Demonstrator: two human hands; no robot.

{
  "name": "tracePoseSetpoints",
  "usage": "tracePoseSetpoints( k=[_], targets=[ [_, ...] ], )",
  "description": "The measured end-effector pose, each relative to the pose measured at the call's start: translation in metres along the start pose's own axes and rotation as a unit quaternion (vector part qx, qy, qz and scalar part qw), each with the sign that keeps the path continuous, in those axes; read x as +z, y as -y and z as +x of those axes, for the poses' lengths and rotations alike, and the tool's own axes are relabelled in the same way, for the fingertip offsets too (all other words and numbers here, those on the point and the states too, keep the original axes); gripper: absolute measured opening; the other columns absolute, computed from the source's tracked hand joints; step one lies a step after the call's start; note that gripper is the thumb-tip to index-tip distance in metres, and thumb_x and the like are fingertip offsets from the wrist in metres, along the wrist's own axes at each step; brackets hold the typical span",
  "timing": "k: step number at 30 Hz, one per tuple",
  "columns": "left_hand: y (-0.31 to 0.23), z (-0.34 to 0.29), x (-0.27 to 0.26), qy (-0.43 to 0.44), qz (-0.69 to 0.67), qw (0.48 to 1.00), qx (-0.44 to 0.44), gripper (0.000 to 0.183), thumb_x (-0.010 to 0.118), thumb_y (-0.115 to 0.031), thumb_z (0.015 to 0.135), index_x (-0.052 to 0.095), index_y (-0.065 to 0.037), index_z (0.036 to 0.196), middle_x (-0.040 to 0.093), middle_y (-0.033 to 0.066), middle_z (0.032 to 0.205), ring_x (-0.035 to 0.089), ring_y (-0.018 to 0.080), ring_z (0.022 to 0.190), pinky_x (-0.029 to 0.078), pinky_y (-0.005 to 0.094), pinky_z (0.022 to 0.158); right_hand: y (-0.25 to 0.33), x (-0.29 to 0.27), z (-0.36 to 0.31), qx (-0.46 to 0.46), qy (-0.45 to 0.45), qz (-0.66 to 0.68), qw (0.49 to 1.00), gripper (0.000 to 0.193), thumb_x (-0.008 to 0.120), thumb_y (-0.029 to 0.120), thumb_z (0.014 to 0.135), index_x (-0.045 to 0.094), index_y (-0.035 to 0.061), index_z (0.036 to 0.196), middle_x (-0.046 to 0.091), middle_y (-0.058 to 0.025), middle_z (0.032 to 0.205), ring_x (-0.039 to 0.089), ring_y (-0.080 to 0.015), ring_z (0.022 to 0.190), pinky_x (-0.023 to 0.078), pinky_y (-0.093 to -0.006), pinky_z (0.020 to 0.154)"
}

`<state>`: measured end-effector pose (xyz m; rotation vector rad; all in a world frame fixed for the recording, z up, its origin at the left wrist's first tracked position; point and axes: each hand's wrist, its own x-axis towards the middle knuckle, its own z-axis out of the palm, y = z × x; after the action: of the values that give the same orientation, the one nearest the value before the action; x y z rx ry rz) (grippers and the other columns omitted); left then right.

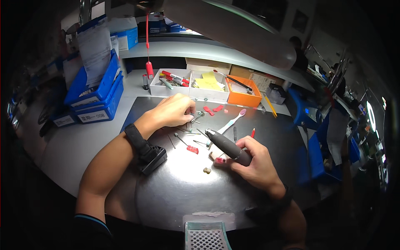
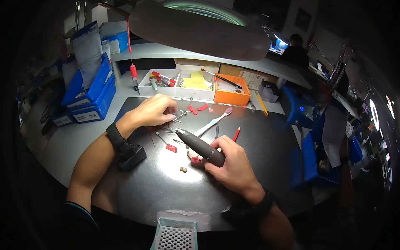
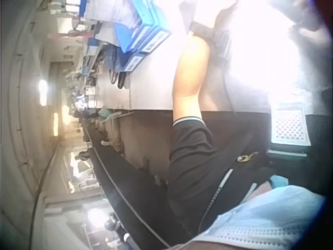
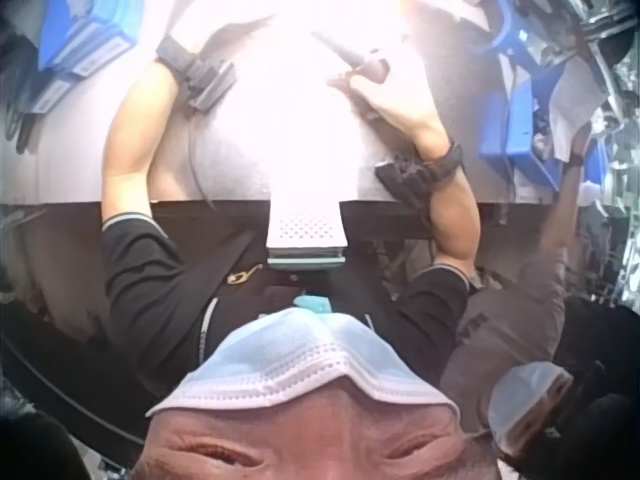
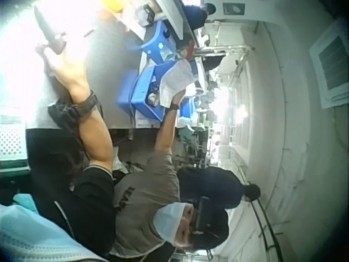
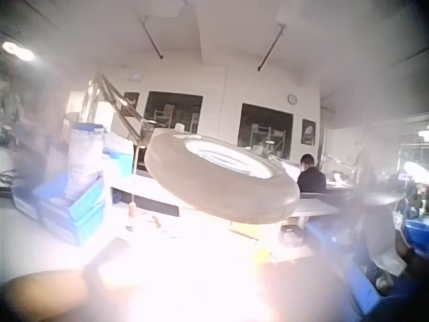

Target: Use a rotary micromotor tool to grind and shape a dental crown model.

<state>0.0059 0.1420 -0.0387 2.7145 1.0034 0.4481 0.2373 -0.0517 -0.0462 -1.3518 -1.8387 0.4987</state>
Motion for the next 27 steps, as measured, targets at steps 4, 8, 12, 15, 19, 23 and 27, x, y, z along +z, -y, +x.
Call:
tracePoseSetpoints(
  k=[4,8,12,15,19,23,27],
  targets=[
    [0.003,0.003,0.004,-0.009,-0.044,0.999,0.007,0.020,0.066,-0.016,0.078,0.069,-0.003,0.093,0.068,0.0147,0.088,0.065,0.0300,0.089,0.051,0.0403,0.078,0.001,0.005,-0.001,-0.013,-0.015,-0.015,1.000,0.031,0.077,0.009,0.072,0.058,-0.0011,0.094,0.057,-0.0152,0.084,0.060,-0.0300,0.074,0.047,-0.0360,0.068],
    [0.002,-0.001,-0.005,-0.065,-0.047,0.996,0.039,0.019,0.065,-0.012,0.078,0.068,0.000,0.092,0.069,0.0148,0.087,0.066,0.0283,0.086,0.052,0.0381,0.076,0.004,0.006,0.000,-0.021,-0.031,-0.049,0.998,0.026,0.079,0.007,0.078,0.058,0.0017,0.093,0.062,-0.0071,0.082,0.059,-0.0129,0.073,0.047,-0.0277,0.066],
    [0.006,-0.008,-0.034,-0.026,-0.066,0.996,0.051,0.016,0.066,-0.010,0.080,0.068,0.001,0.093,0.067,0.0119,0.085,0.066,0.0244,0.079,0.053,0.0358,0.073,0.010,-0.004,0.000,0.011,-0.051,-0.042,0.998,0.023,0.075,0.010,0.082,0.057,-0.0007,0.093,0.063,-0.0098,0.076,0.063,-0.0169,0.067,0.048,-0.0296,0.061],
    [0.009,-0.015,-0.051,0.069,-0.037,0.997,0.000,0.016,0.064,-0.009,0.078,0.068,0.001,0.090,0.068,0.0119,0.080,0.066,0.0226,0.076,0.053,0.0343,0.071,0.011,-0.015,-0.001,0.119,0.007,0.006,0.993,0.023,0.070,0.012,0.086,0.055,-0.0026,0.095,0.064,-0.0120,0.073,0.066,-0.0208,0.061,0.049,-0.0313,0.056],
    [0.013,-0.025,-0.062,0.149,0.021,0.982,-0.112,0.020,0.067,-0.011,0.071,0.070,0.000,0.088,0.069,0.0114,0.077,0.067,0.0222,0.073,0.053,0.0338,0.066,0.011,-0.017,0.000,0.187,0.080,0.079,0.976,0.018,0.064,0.010,0.093,0.051,-0.0012,0.099,0.063,-0.0073,0.072,0.067,-0.0138,0.059,0.051,-0.0263,0.052],
    [0.016,-0.028,-0.056,0.211,0.033,0.964,-0.156,0.023,0.069,-0.011,0.066,0.070,-0.001,0.087,0.069,0.0106,0.073,0.067,0.0216,0.069,0.053,0.0337,0.062,0.009,-0.012,0.000,0.210,0.098,0.138,0.963,0.016,0.062,0.009,0.094,0.051,-0.0015,0.100,0.064,-0.0074,0.079,0.068,-0.0151,0.061,0.052,-0.0259,0.053],
    [0.020,-0.022,-0.045,0.197,-0.044,0.975,-0.095,0.016,0.068,-0.005,0.071,0.068,0.000,0.085,0.070,0.0110,0.070,0.069,0.0181,0.067,0.054,0.0324,0.059,0.008,-0.006,0.001,0.200,0.069,0.152,0.965,0.016,0.062,0.009,0.094,0.051,-0.0017,0.101,0.064,-0.0079,0.082,0.068,-0.0150,0.062,0.053,-0.0252,0.054]
  ],
)
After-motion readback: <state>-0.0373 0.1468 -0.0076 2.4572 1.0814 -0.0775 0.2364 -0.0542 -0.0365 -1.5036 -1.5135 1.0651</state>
